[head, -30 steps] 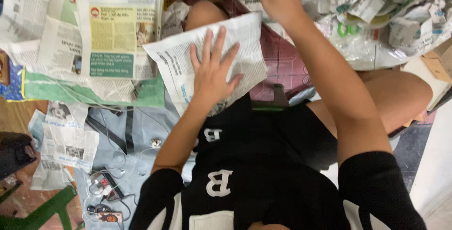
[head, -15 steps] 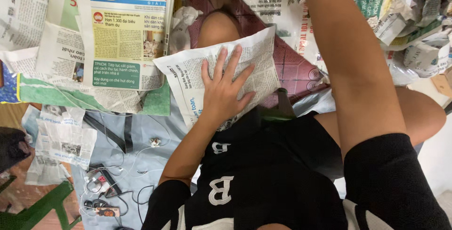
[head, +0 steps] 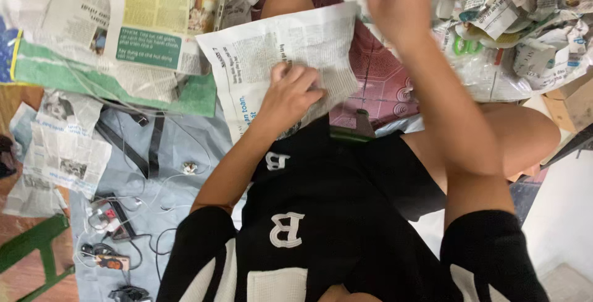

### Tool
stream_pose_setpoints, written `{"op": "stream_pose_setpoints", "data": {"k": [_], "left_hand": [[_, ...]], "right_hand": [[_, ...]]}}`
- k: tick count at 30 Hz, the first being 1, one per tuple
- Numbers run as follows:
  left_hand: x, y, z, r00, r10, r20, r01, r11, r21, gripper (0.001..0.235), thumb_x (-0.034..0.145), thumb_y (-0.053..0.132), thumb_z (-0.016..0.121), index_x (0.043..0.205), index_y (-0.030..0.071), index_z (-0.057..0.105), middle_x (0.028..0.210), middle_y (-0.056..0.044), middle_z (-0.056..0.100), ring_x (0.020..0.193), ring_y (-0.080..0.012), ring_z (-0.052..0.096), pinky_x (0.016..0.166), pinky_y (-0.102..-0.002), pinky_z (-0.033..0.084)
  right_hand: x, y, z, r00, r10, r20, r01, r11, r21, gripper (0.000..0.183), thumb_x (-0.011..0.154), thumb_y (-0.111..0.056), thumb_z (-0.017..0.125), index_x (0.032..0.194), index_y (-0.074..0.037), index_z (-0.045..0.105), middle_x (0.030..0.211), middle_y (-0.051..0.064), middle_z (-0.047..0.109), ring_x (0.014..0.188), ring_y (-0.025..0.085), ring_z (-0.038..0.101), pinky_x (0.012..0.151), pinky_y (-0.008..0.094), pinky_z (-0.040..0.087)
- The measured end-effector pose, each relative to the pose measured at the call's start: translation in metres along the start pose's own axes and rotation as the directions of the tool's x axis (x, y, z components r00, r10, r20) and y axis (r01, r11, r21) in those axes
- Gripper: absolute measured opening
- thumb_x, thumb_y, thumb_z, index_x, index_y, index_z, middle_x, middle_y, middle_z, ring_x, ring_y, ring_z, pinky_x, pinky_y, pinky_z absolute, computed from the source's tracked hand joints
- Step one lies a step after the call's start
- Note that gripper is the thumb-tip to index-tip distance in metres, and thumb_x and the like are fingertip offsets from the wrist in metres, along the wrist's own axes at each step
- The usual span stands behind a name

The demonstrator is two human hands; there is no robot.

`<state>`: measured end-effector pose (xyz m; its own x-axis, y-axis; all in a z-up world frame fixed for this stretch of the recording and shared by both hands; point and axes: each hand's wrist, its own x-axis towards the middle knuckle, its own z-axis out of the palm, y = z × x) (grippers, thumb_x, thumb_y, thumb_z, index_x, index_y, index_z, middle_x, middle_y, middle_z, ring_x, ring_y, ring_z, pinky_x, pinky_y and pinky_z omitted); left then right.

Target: The person sits on the floor and wraps small items, such as glassware, in newspaper. They fold the newspaper around each item and place the wrapped bundle into a nearby black crate.

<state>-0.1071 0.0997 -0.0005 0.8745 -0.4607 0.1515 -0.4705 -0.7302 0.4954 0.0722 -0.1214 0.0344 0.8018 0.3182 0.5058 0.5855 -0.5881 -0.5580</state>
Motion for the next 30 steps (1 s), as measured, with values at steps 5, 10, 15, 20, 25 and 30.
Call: {"op": "stream_pose_setpoints", "data": {"k": [5, 10, 15, 20, 25, 30], "left_hand": [[-0.022, 0.033, 0.005, 0.996, 0.031, -0.088, -0.014, 0.983, 0.183, 0.023, 0.085, 0.014, 0.069, 0.107, 0.010, 0.073, 0.126, -0.006, 0.063, 0.127, -0.0230, 0.056, 0.115, -0.058, 0.033], [-0.054, 0.050, -0.002, 0.999, 0.020, -0.029, -0.020, 1.000, -0.017, 0.029, 0.091, 0.012, 0.071, 0.120, 0.008, 0.072, 0.129, -0.008, 0.063, 0.129, -0.0271, 0.056, 0.115, -0.056, 0.030], [-0.096, 0.024, -0.044, 0.881, -0.271, -0.388, 0.150, 0.937, -0.314, 0.042, 0.089, 0.011, 0.080, 0.127, 0.007, 0.063, 0.133, -0.011, 0.064, 0.130, -0.0289, 0.058, 0.114, -0.045, 0.047], [-0.096, -0.053, -0.043, 0.667, -0.560, -0.491, 0.258, 0.792, -0.553, 0.071, 0.099, 0.007, 0.077, 0.152, -0.004, 0.030, 0.140, -0.019, 0.059, 0.129, -0.0282, 0.060, 0.104, -0.034, 0.051], [-0.096, -0.077, -0.021, 0.629, -0.763, -0.146, 0.371, 0.461, -0.806, 0.045, 0.099, 0.014, 0.075, 0.135, -0.003, 0.055, 0.118, -0.018, 0.073, 0.101, -0.0173, 0.068, 0.085, -0.027, 0.055], [-0.087, -0.036, -0.067, 0.688, -0.557, -0.465, 0.103, 0.710, -0.696, 0.008, 0.100, 0.005, 0.071, 0.107, 0.000, 0.071, 0.127, -0.011, 0.066, 0.113, -0.0160, 0.067, 0.093, -0.032, 0.058]], "right_hand": [[-0.044, -0.120, -0.022, 0.949, -0.118, 0.294, -0.017, 0.908, 0.419, 0.042, 0.093, -0.011, 0.084, 0.129, -0.008, 0.063, 0.108, 0.006, 0.066, 0.090, 0.020, 0.070, 0.077, 0.030, 0.059], [-0.089, -0.140, -0.017, 0.882, -0.341, 0.324, 0.279, 0.934, 0.224, 0.035, 0.087, -0.005, 0.076, 0.120, -0.012, 0.071, 0.109, 0.006, 0.066, 0.096, 0.024, 0.070, 0.078, 0.034, 0.059], [-0.113, -0.137, -0.014, 0.902, -0.322, 0.289, 0.295, 0.946, 0.135, 0.029, 0.089, -0.005, 0.075, 0.117, -0.014, 0.072, 0.109, 0.005, 0.066, 0.097, 0.025, 0.068, 0.077, 0.037, 0.058], [-0.119, -0.137, -0.015, 0.879, -0.407, 0.246, 0.368, 0.910, 0.191, 0.023, 0.091, -0.010, 0.078, 0.113, -0.012, 0.070, 0.108, 0.005, 0.065, 0.098, 0.025, 0.068, 0.078, 0.038, 0.057], [-0.127, -0.137, -0.017, 0.886, -0.383, 0.262, 0.336, 0.919, 0.207, 0.021, 0.092, -0.012, 0.079, 0.111, -0.012, 0.070, 0.107, 0.004, 0.065, 0.096, 0.024, 0.068, 0.077, 0.038, 0.056], [-0.126, -0.136, -0.016, 0.880, -0.391, 0.270, 0.334, 0.913, 0.233, 0.019, 0.093, -0.013, 0.079, 0.110, -0.011, 0.070, 0.105, 0.005, 0.063, 0.090, 0.023, 0.065, 0.072, 0.037, 0.054]]}}
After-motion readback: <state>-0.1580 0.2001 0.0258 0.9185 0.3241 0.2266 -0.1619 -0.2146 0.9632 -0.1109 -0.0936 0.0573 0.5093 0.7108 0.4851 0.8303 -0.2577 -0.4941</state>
